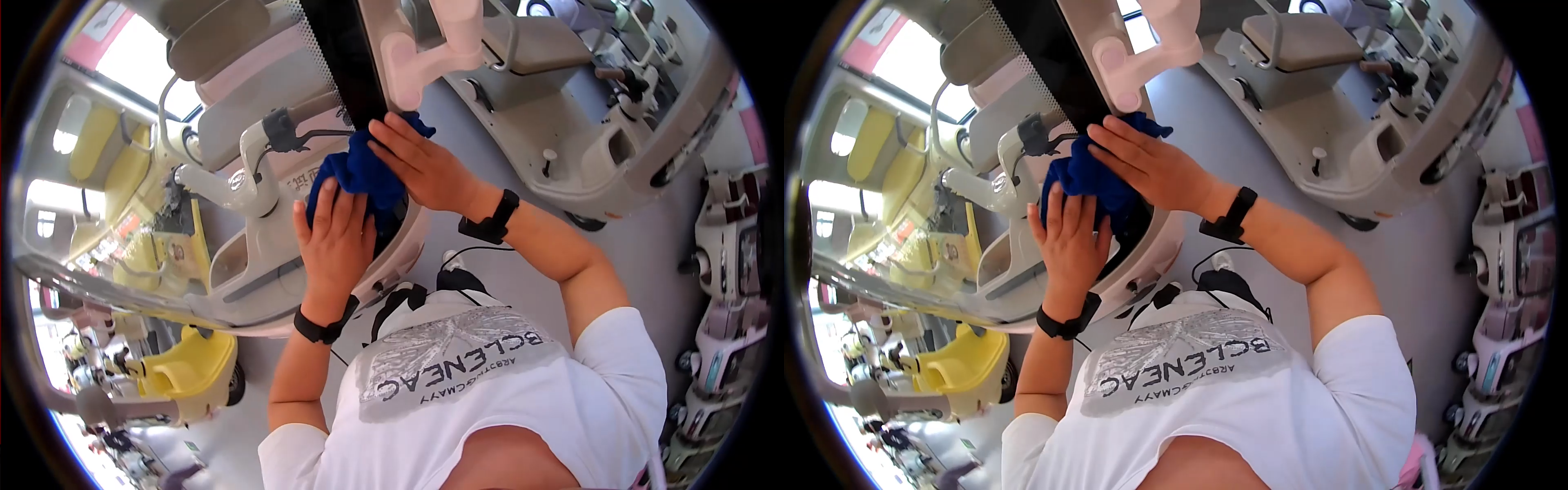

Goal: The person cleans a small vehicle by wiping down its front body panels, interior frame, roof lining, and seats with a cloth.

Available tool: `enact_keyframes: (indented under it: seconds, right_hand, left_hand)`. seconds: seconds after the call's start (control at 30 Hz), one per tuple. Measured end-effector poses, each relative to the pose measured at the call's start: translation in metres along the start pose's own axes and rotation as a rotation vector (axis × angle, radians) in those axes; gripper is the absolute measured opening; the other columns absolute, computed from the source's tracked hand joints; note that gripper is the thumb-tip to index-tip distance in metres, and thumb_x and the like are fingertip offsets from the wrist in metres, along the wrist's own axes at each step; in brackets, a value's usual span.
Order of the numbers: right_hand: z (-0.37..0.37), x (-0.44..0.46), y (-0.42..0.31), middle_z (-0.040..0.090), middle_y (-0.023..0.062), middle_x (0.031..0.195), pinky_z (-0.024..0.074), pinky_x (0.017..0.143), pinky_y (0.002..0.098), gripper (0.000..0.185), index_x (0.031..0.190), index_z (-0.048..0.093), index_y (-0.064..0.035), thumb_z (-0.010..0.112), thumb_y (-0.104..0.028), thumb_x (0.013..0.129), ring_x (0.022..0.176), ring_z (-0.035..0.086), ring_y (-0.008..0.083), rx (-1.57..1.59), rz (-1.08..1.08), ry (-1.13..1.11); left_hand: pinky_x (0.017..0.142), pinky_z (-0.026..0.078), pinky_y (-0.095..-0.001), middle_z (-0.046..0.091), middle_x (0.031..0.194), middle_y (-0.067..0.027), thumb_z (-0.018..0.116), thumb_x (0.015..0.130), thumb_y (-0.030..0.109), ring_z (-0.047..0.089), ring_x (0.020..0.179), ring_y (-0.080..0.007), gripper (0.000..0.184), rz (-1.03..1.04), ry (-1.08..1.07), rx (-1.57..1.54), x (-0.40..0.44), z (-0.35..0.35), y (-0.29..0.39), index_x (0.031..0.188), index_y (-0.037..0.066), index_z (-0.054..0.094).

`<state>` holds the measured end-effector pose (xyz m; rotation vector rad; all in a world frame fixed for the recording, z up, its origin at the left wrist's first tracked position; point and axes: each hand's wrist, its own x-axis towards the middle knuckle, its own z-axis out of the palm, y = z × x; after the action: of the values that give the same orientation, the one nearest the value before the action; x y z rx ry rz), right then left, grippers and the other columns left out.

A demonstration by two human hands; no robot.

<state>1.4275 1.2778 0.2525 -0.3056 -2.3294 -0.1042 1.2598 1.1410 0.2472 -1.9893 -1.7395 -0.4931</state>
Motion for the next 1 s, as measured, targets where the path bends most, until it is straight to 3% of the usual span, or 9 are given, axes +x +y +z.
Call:
enact_keyframes:
  seconds: [0.17,0.23,0.33,0.57,0.67,0.77,0.83,0.93,1.0]
  right_hand:
    - [0.020,-0.010,0.019,0.041,0.0160,0.147,0.0364,0.112,0.0420,0.043,0.129,0.055,0.0024,0.054,-0.003,0.087,0.140,0.034,0.0365,0.142,-0.035,0.092]
    - [0.040,-0.033,0.014,0.037,0.0093,0.152,0.0325,0.114,0.0414,0.053,0.134,0.054,-0.0057,0.061,-0.011,0.082,0.145,0.025,0.0310,0.123,0.062,0.072]
    - [0.062,-0.072,0.018,0.036,0.0086,0.151,0.0322,0.112,0.0437,0.053,0.133,0.056,-0.0089,0.062,-0.013,0.080,0.145,0.022,0.0299,0.149,0.005,0.023]
    - [0.097,-0.136,0.026,0.038,0.0073,0.150,0.0308,0.113,0.0445,0.050,0.131,0.057,-0.0111,0.060,-0.014,0.081,0.145,0.023,0.0298,0.150,-0.115,-0.036]
    - [0.087,-0.120,0.034,0.038,0.0091,0.150,0.0293,0.115,0.0449,0.048,0.128,0.058,-0.0083,0.060,-0.013,0.080,0.145,0.022,0.0297,0.113,-0.132,-0.033]
    - [0.055,-0.076,0.036,0.032,0.0187,0.152,0.0247,0.117,0.0476,0.057,0.135,0.049,-0.0018,0.060,-0.013,0.081,0.146,0.018,0.0370,0.188,0.040,-0.091]
    - [0.038,-0.044,0.033,0.020,0.0287,0.153,0.0193,0.117,0.0501,0.065,0.143,0.034,0.0044,0.059,-0.015,0.087,0.145,0.014,0.0452,0.483,0.281,0.140]
    - [0.048,-0.029,0.036,0.009,0.0329,0.154,0.0156,0.118,0.0513,0.071,0.148,0.020,0.0059,0.057,-0.021,0.093,0.143,0.012,0.0502,0.601,0.366,0.316]
    - [0.049,-0.033,0.032,0.009,0.0324,0.154,0.0172,0.117,0.0504,0.071,0.148,0.020,0.0060,0.057,-0.022,0.094,0.143,0.014,0.0493,0.525,0.381,0.267]
  left_hand:
    - [0.114,0.014,-0.0544,0.055,0.131,-0.0012,0.068,0.079,0.028,0.038,0.135,-0.0224,0.037,-0.150,0.081,0.094,0.004,0.025,0.016,0.115,0.017,0.067]
    - [0.113,0.015,-0.0545,0.055,0.131,-0.0012,0.068,0.079,0.029,0.038,0.135,-0.0225,0.036,-0.154,0.097,0.171,-0.011,0.048,0.023,0.114,0.018,0.067]
    - [0.113,0.018,-0.0531,0.055,0.129,0.0005,0.068,0.079,0.029,0.038,0.134,-0.0218,0.032,-0.169,0.046,0.153,-0.043,0.074,0.037,0.110,0.019,0.068]
    - [0.113,0.023,-0.0489,0.058,0.128,0.0045,0.066,0.079,0.023,0.045,0.129,-0.0165,0.024,0.019,-0.022,0.093,-0.074,0.079,0.038,0.103,0.021,0.069]
    - [0.113,0.023,-0.0494,0.058,0.128,0.0053,0.065,0.079,0.021,0.046,0.128,-0.0155,0.022,0.020,-0.054,0.076,-0.049,0.060,0.033,0.101,0.021,0.069]
    - [0.114,0.019,-0.0500,0.056,0.131,0.0059,0.064,0.079,0.020,0.044,0.130,-0.0153,0.030,-0.009,-0.014,0.099,-0.002,0.035,0.031,0.109,0.021,0.068]
    - [0.116,0.014,-0.0502,0.053,0.135,0.0059,0.063,0.079,0.018,0.042,0.132,-0.0161,0.041,-0.123,-0.020,0.084,0.035,0.014,0.035,0.120,0.021,0.065]
    - [0.116,0.008,-0.0538,0.051,0.139,-0.0014,0.063,0.078,0.018,0.039,0.135,-0.0243,0.050,-0.111,0.021,0.062,0.057,0.008,0.036,0.128,0.018,0.060]
    - [0.116,0.009,-0.0537,0.050,0.142,-0.0017,0.061,0.079,0.017,0.037,0.136,-0.0246,0.051,-0.101,0.032,0.059,0.051,0.019,0.038,0.131,0.017,0.059]
